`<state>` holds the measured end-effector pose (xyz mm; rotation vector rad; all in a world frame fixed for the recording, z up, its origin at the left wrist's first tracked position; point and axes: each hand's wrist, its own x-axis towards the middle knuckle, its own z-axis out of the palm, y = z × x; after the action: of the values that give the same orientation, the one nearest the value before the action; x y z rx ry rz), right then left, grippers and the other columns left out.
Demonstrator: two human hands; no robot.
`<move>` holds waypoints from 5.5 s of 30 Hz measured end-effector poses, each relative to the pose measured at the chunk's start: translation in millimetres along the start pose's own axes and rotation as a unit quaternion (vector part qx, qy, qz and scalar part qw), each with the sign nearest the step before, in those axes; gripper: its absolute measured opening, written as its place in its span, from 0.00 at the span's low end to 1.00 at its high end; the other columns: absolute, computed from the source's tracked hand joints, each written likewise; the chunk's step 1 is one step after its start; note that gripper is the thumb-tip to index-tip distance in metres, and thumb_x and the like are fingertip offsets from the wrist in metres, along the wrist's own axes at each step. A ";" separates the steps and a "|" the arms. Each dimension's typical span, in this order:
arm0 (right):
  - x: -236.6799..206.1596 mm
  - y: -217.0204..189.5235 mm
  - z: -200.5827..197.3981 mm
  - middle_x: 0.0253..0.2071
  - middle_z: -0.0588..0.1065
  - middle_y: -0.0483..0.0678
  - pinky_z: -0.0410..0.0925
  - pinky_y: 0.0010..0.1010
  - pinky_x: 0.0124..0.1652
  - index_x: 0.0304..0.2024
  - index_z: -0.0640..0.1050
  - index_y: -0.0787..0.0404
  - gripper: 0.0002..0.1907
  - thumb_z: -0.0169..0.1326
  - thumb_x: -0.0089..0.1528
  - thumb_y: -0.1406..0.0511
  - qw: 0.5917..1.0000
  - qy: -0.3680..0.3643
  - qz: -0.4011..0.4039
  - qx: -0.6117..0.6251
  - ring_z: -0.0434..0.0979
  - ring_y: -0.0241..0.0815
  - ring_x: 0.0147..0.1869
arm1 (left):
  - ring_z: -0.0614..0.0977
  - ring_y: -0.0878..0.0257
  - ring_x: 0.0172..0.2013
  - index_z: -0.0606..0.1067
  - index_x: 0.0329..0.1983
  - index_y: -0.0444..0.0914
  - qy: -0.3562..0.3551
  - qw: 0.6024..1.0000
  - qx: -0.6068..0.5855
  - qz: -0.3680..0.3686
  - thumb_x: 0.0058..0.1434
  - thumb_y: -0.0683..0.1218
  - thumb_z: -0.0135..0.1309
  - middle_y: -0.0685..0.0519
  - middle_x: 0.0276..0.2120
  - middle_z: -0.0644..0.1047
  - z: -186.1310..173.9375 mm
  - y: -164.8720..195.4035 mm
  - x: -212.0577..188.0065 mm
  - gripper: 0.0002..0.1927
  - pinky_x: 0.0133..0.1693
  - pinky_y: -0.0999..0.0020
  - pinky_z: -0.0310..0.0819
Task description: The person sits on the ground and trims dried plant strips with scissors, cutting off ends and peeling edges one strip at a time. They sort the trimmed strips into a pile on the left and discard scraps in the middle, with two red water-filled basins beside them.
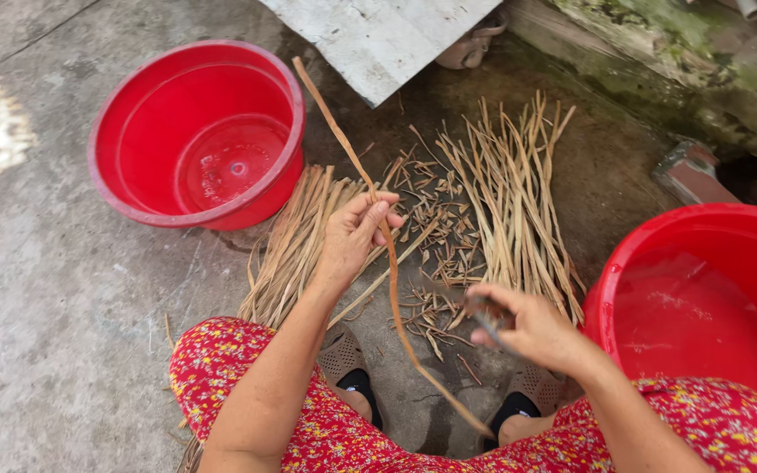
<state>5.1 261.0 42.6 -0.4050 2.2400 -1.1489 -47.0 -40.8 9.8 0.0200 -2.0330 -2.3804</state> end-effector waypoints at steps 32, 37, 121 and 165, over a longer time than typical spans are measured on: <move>55.6 -19.0 18.4 0.47 0.79 0.46 0.74 0.25 0.44 0.60 0.68 0.59 0.33 0.66 0.54 0.71 0.937 0.149 -0.112 0.295 0.79 0.33 0.46 | 0.82 0.68 0.32 0.78 0.48 0.34 -0.267 0.956 0.053 -0.108 0.72 0.45 0.48 0.47 0.38 0.84 -16.4 50.8 -17.4 0.11 0.37 0.73 0.79; 53.7 -39.4 80.4 0.47 0.81 0.46 0.73 0.27 0.51 0.59 0.69 0.61 0.30 0.66 0.57 0.69 0.916 0.027 -0.099 0.387 0.80 0.33 0.52 | 0.83 0.64 0.32 0.76 0.50 0.34 -0.160 0.982 -0.096 -0.014 0.75 0.45 0.45 0.42 0.41 0.84 -33.4 80.0 -31.2 0.12 0.39 0.71 0.80; 69.7 -51.0 -20.1 0.49 0.76 0.44 0.69 0.26 0.48 0.64 0.69 0.60 0.40 0.70 0.53 0.58 0.943 0.291 -0.151 0.063 0.75 0.33 0.50 | 0.77 0.75 0.32 0.67 0.71 0.39 0.003 0.977 0.131 0.169 0.66 0.35 0.56 0.59 0.33 0.76 62.4 41.0 3.8 0.29 0.37 0.79 0.77; 43.4 -34.7 -39.2 0.46 0.80 0.57 0.76 0.33 0.49 0.59 0.66 0.61 0.21 0.54 0.64 0.75 0.793 0.215 -0.252 0.511 0.83 0.45 0.44 | 0.81 0.69 0.27 0.71 0.61 0.36 -0.178 0.952 -0.152 -0.195 0.73 0.54 0.43 0.46 0.44 0.84 64.5 29.5 -15.3 0.22 0.27 0.77 0.76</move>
<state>-53.1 243.7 73.2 -0.2821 1.4605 -2.7231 -32.8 18.6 49.1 -0.0143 -1.9061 -3.1284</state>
